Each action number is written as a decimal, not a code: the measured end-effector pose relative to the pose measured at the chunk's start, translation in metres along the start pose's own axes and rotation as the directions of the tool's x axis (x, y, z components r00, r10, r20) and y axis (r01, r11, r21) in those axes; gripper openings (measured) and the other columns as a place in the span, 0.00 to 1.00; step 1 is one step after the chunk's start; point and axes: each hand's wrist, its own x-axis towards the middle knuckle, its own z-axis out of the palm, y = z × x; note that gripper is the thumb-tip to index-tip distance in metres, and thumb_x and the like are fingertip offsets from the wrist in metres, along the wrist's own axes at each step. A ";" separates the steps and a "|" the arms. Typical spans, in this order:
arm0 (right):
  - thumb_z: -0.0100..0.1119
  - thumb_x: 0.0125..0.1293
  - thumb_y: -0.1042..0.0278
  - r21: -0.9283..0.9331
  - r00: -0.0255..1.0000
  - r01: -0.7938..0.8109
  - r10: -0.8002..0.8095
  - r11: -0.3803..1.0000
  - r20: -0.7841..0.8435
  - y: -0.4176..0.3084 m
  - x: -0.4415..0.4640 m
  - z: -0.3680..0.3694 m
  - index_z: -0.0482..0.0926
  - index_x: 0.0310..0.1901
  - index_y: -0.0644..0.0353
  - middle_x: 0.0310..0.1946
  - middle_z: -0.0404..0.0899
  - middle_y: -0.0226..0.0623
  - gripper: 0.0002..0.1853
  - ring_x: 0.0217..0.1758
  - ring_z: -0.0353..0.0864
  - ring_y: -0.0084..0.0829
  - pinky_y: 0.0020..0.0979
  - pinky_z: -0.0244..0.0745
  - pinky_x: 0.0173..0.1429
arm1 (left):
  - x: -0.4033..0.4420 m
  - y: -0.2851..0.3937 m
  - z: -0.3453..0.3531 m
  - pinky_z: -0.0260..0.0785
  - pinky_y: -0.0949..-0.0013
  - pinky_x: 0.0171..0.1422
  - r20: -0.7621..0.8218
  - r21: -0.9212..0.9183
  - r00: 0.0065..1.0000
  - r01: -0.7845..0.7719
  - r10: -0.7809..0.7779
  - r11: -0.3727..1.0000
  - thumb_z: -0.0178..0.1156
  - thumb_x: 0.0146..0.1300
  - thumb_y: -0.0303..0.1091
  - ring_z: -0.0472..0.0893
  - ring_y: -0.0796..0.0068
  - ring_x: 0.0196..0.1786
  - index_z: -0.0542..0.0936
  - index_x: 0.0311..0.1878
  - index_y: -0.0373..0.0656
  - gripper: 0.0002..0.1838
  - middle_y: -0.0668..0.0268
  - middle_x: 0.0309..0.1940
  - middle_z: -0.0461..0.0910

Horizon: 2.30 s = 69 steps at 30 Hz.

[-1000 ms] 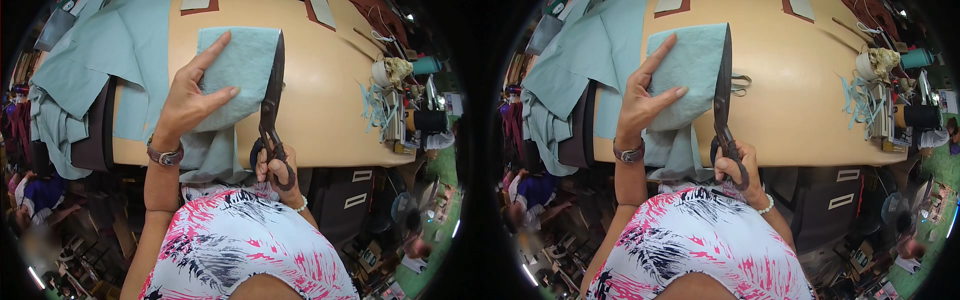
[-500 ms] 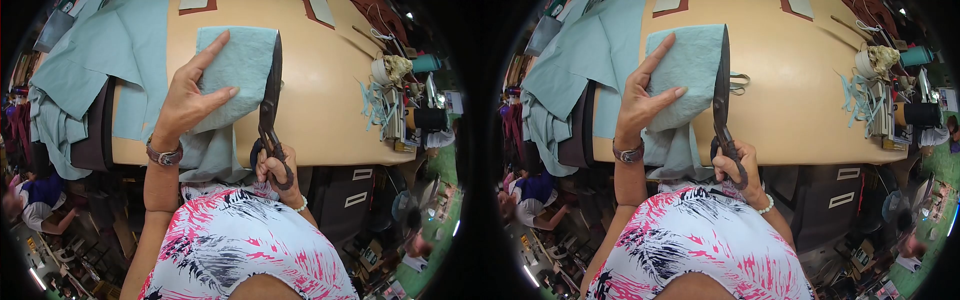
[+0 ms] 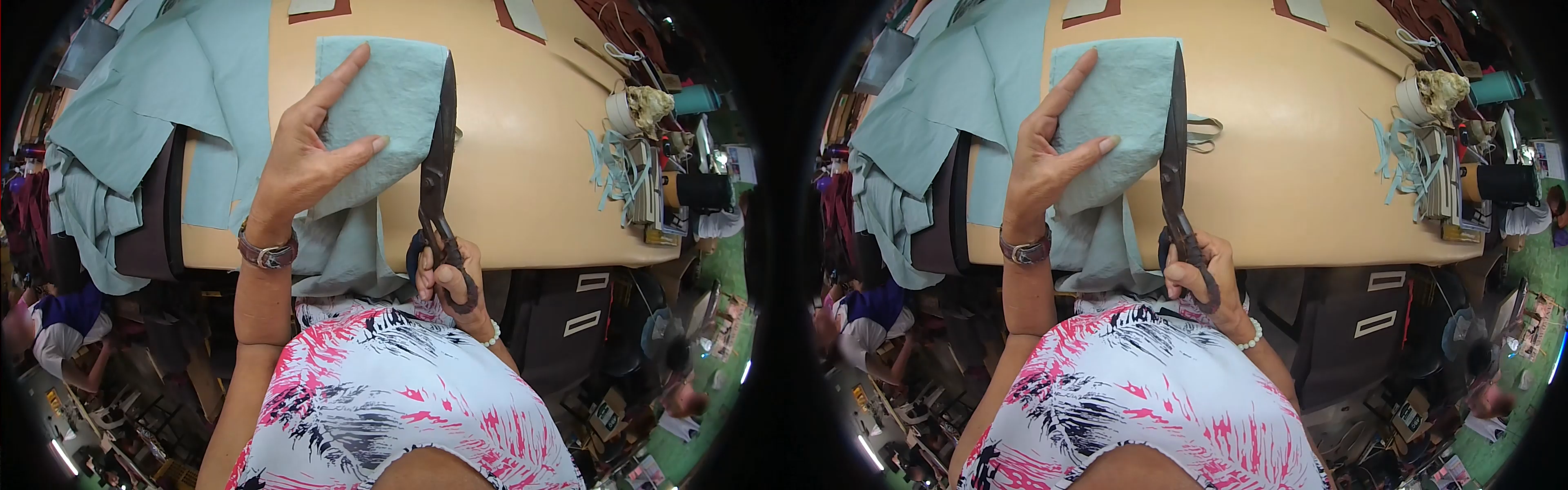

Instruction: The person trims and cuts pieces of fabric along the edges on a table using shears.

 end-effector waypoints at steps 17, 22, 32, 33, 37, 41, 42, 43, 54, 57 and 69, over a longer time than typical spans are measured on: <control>0.66 0.54 0.64 -0.020 1.000 -0.018 0.018 1.000 -0.025 0.003 -0.001 -0.001 0.70 0.25 0.62 0.14 0.70 0.29 0.14 0.15 0.69 0.18 0.19 0.64 0.20 | 0.000 -0.001 0.002 0.55 0.69 0.67 -0.006 -0.015 1.000 -0.006 0.006 1.000 0.64 0.47 0.21 0.66 0.68 0.63 0.61 0.65 0.37 0.39 0.55 0.61 0.66; 0.65 0.55 0.66 -0.022 0.999 -0.022 0.021 1.000 -0.037 0.002 -0.002 0.001 0.70 0.26 0.62 0.14 0.70 0.29 0.13 0.14 0.68 0.17 0.18 0.63 0.20 | 0.000 -0.002 0.001 0.55 0.69 0.67 -0.006 0.001 1.000 -0.014 0.014 1.000 0.64 0.47 0.21 0.66 0.69 0.63 0.61 0.65 0.36 0.39 0.55 0.61 0.66; 0.65 0.55 0.69 -0.090 0.995 -0.069 0.062 0.994 -0.078 -0.001 -0.001 0.006 0.71 0.28 0.64 0.14 0.68 0.26 0.11 0.13 0.67 0.15 0.17 0.61 0.18 | 0.001 0.001 0.002 0.52 0.70 0.68 0.012 0.008 1.000 0.011 -0.011 1.000 0.62 0.47 0.22 0.64 0.67 0.65 0.59 0.66 0.34 0.39 0.54 0.62 0.65; 0.65 0.55 0.69 -0.076 0.995 -0.073 0.067 0.994 -0.078 -0.001 -0.001 0.007 0.71 0.28 0.64 0.14 0.68 0.26 0.11 0.13 0.67 0.15 0.17 0.61 0.18 | 0.001 0.001 0.002 0.51 0.70 0.68 0.011 0.000 1.000 0.021 -0.021 1.000 0.62 0.47 0.21 0.63 0.67 0.65 0.59 0.66 0.34 0.39 0.54 0.62 0.64; 0.66 0.54 0.66 -0.041 0.998 -0.036 0.034 0.999 -0.052 0.004 0.000 0.002 0.71 0.28 0.63 0.14 0.69 0.27 0.13 0.14 0.68 0.15 0.17 0.63 0.19 | -0.003 0.002 0.003 0.50 0.69 0.69 0.022 -0.005 0.998 0.055 -0.055 0.998 0.62 0.46 0.21 0.62 0.68 0.66 0.59 0.66 0.33 0.40 0.54 0.63 0.63; 0.67 0.53 0.64 -0.060 0.997 -0.036 0.032 0.998 -0.066 0.000 0.003 0.002 0.71 0.29 0.62 0.14 0.70 0.27 0.14 0.14 0.68 0.16 0.17 0.64 0.20 | -0.007 0.004 0.007 0.50 0.69 0.69 0.013 0.000 0.997 0.073 -0.073 0.997 0.62 0.46 0.21 0.62 0.68 0.66 0.59 0.66 0.33 0.40 0.55 0.63 0.63; 0.67 0.53 0.64 -0.055 0.997 -0.040 0.036 0.998 -0.064 0.000 0.003 0.002 0.71 0.29 0.62 0.15 0.70 0.27 0.14 0.14 0.68 0.16 0.18 0.64 0.20 | -0.007 0.004 0.007 0.50 0.69 0.69 0.017 -0.005 0.997 0.072 -0.072 0.997 0.62 0.46 0.21 0.62 0.68 0.66 0.59 0.66 0.33 0.40 0.55 0.64 0.63; 0.67 0.53 0.64 -0.050 0.997 -0.044 0.041 0.998 -0.063 0.000 0.003 0.002 0.71 0.29 0.62 0.15 0.70 0.27 0.14 0.14 0.68 0.16 0.18 0.64 0.20 | -0.007 0.004 0.007 0.50 0.69 0.69 0.021 -0.011 0.997 0.071 -0.071 0.997 0.62 0.46 0.21 0.62 0.68 0.66 0.59 0.66 0.34 0.40 0.55 0.64 0.63; 0.64 0.56 0.69 -0.061 0.996 -0.045 0.040 0.997 -0.079 0.000 0.004 0.004 0.71 0.30 0.64 0.15 0.69 0.26 0.11 0.13 0.67 0.15 0.18 0.62 0.18 | -0.010 0.004 0.010 0.52 0.70 0.68 0.022 0.006 0.996 0.086 -0.086 0.996 0.63 0.46 0.21 0.64 0.69 0.65 0.59 0.66 0.35 0.40 0.56 0.63 0.63; 0.64 0.56 0.69 -0.073 0.993 -0.060 0.052 0.996 -0.103 0.001 0.003 0.005 0.71 0.28 0.64 0.14 0.68 0.25 0.11 0.13 0.67 0.14 0.17 0.61 0.17 | -0.010 0.003 0.010 0.52 0.70 0.68 0.028 0.013 0.996 0.079 -0.079 0.997 0.63 0.46 0.21 0.64 0.69 0.64 0.58 0.66 0.34 0.41 0.55 0.64 0.63; 0.65 0.54 0.72 -0.096 0.993 -0.072 0.063 0.993 -0.098 -0.001 0.000 0.007 0.72 0.29 0.63 0.14 0.67 0.23 0.10 0.12 0.65 0.12 0.16 0.59 0.15 | 0.039 -0.005 -0.018 0.63 0.71 0.61 0.023 -0.459 0.954 0.276 -0.299 0.844 0.65 0.50 0.27 0.73 0.72 0.56 0.63 0.65 0.37 0.37 0.57 0.57 0.70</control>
